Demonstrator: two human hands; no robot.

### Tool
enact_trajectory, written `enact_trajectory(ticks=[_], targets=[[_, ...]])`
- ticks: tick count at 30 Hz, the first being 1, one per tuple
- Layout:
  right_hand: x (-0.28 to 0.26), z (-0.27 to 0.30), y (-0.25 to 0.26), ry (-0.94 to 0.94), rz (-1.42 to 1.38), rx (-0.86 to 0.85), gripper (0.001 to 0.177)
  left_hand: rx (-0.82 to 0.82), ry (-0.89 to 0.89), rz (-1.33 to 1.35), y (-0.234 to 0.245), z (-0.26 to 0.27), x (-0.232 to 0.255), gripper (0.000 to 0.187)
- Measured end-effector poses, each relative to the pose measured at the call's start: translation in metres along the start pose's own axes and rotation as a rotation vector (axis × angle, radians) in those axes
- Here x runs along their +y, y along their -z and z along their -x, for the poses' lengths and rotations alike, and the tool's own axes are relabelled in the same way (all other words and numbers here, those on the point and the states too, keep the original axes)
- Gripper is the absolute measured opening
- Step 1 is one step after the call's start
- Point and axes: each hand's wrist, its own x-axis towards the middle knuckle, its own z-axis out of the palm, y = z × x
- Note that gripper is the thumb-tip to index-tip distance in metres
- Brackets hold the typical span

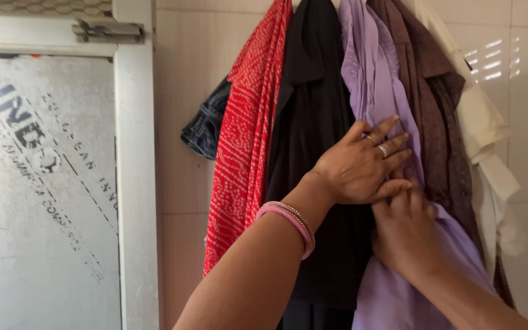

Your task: The person picks up a purple cloth and a beige towel from the floor, then hangs them on a wall-mounted rack among other garments. The person smooths the fabrics and adjusts their placement on the rack.

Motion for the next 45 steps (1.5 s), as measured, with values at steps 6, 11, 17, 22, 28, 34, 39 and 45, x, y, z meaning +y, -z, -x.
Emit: enact_trajectory(ticks=[6, 11, 17, 22, 28, 34, 39, 45], targets=[[-0.001, 0.041, 0.004, 0.033, -0.120, -0.047, 0.080, -0.060, -0.129, 0.086, -0.011, 0.007, 0.025, 0.069], [0.002, 0.080, 0.005, 0.055, -0.149, -0.074, 0.079, -0.123, -0.179, 0.150, -0.021, 0.017, 0.055, 0.070], [0.006, 0.130, 0.004, 0.007, -0.048, -0.310, 0.079, -0.160, -0.226, 0.132, -0.029, 0.028, 0.086, 0.067], [0.016, 0.170, -0.008, 0.087, -0.023, -0.217, 0.076, -0.174, -0.226, 0.161, -0.035, 0.037, 0.105, 0.058], [0.029, 0.206, -0.017, 0.180, -0.041, -0.322, 0.064, -0.166, -0.271, 0.182, -0.045, 0.047, 0.124, 0.048], [0.044, 0.218, -0.012, 0.315, -0.116, -0.400, 0.067, -0.191, -0.298, 0.197, -0.057, 0.068, 0.151, 0.043], [0.056, 0.208, -0.006, 0.455, -0.269, -0.406, 0.058, -0.130, -0.237, 0.221, -0.064, 0.089, 0.178, 0.033], [0.077, 0.177, -0.012, 0.601, -0.453, -0.267, 0.041, -0.137, -0.141, 0.245, -0.072, 0.110, 0.195, 0.031]])
